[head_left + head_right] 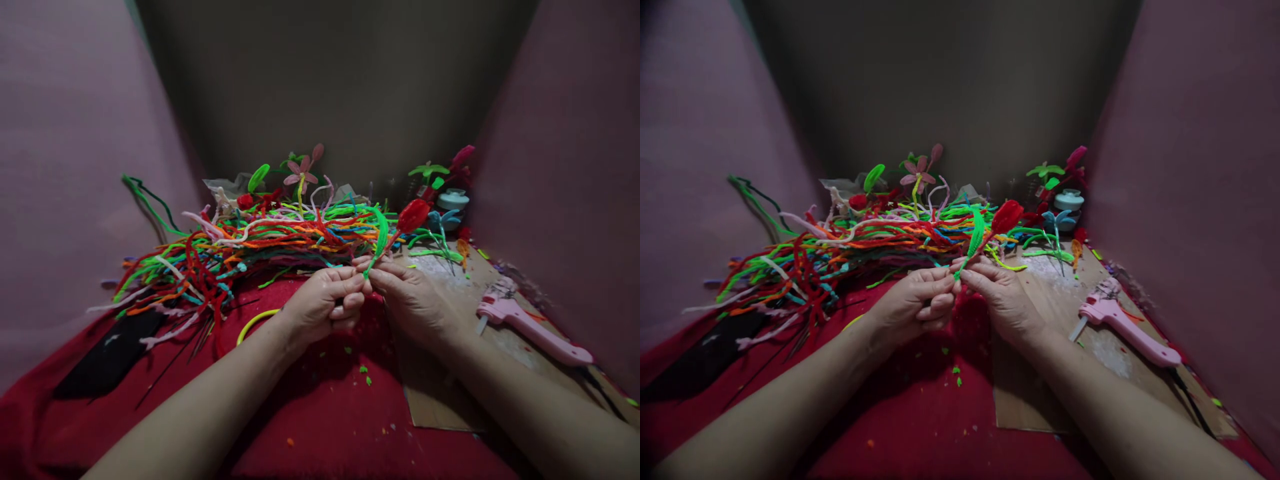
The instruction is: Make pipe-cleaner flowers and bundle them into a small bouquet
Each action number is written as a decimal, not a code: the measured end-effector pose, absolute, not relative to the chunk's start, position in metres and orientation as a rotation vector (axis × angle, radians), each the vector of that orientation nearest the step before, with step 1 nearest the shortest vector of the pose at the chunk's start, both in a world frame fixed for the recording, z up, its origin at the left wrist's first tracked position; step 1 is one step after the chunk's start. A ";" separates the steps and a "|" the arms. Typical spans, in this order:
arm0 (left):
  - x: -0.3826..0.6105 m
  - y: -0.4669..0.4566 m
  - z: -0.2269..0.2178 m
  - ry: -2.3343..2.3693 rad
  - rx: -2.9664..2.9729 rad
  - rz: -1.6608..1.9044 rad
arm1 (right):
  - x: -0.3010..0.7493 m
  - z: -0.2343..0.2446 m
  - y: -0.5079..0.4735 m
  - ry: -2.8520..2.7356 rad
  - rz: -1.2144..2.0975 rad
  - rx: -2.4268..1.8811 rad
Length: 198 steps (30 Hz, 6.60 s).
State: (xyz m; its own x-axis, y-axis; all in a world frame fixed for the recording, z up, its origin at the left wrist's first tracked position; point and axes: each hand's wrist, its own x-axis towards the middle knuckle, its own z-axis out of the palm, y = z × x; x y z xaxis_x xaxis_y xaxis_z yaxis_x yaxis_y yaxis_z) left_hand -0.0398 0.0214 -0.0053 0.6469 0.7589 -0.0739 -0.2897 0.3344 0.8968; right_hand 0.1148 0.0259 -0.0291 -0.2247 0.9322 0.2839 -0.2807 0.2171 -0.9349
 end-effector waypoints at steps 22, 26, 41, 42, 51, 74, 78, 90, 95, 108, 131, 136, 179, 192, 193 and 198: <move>-0.034 0.016 -0.013 1.253 2.037 1.157 | 0.107 -0.002 0.010 -1.386 1.155 -1.050; -0.032 0.018 -0.007 1.042 1.582 1.100 | 0.109 -0.003 0.011 -1.423 1.178 -1.012; -0.041 0.025 -0.008 0.473 0.791 0.734 | 0.115 -0.024 0.022 -1.337 1.320 -0.703; -0.041 0.025 -0.008 0.472 0.802 0.724 | 0.114 -0.027 0.023 -1.309 1.360 -0.675; -0.032 0.017 -0.011 1.163 1.662 1.074 | 0.107 -0.033 0.023 -1.180 1.328 -0.791; -0.030 0.016 -0.001 0.826 1.177 0.966 | 0.113 -0.034 0.023 -1.279 1.390 -0.691; -0.038 0.022 -0.007 0.624 1.028 0.806 | 0.115 -0.033 0.025 -1.209 1.511 -0.706; -0.045 0.029 -0.012 0.520 1.066 0.661 | 0.116 -0.032 0.027 -1.145 1.510 -0.655; -0.037 0.023 -0.013 1.095 1.810 0.973 | 0.113 -0.035 0.027 -1.122 1.385 -0.739; -0.037 0.018 -0.019 1.232 2.255 1.172 | 0.108 -0.024 0.016 -1.159 1.382 -0.867; -0.047 0.026 -0.007 0.474 0.886 0.611 | 0.116 -0.027 0.023 -1.224 1.538 -0.619; -0.039 0.024 -0.005 0.693 1.132 0.744 | 0.112 -0.032 0.026 -1.142 1.512 -0.653; -0.044 0.028 -0.014 0.446 0.869 0.670 | 0.116 -0.018 0.019 -1.455 1.154 -0.787; -0.031 0.020 -0.022 1.101 1.872 1.076 | 0.113 -0.018 0.017 -1.362 1.190 -0.906; -0.031 0.019 -0.024 1.160 2.011 1.122 | 0.112 -0.015 0.016 -1.375 1.179 -0.935; -0.032 0.018 -0.021 1.135 1.963 1.107 | 0.111 0.001 0.007 -1.501 1.054 -1.104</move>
State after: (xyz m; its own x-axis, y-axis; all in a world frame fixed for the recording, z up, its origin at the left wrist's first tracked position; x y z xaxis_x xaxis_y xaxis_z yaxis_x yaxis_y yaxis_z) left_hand -0.0321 0.0182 -0.0207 0.2834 0.8894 0.3588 0.3803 -0.4477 0.8093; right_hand 0.1114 0.0074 0.0015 -0.1302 0.9713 0.1992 0.1423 0.2172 -0.9657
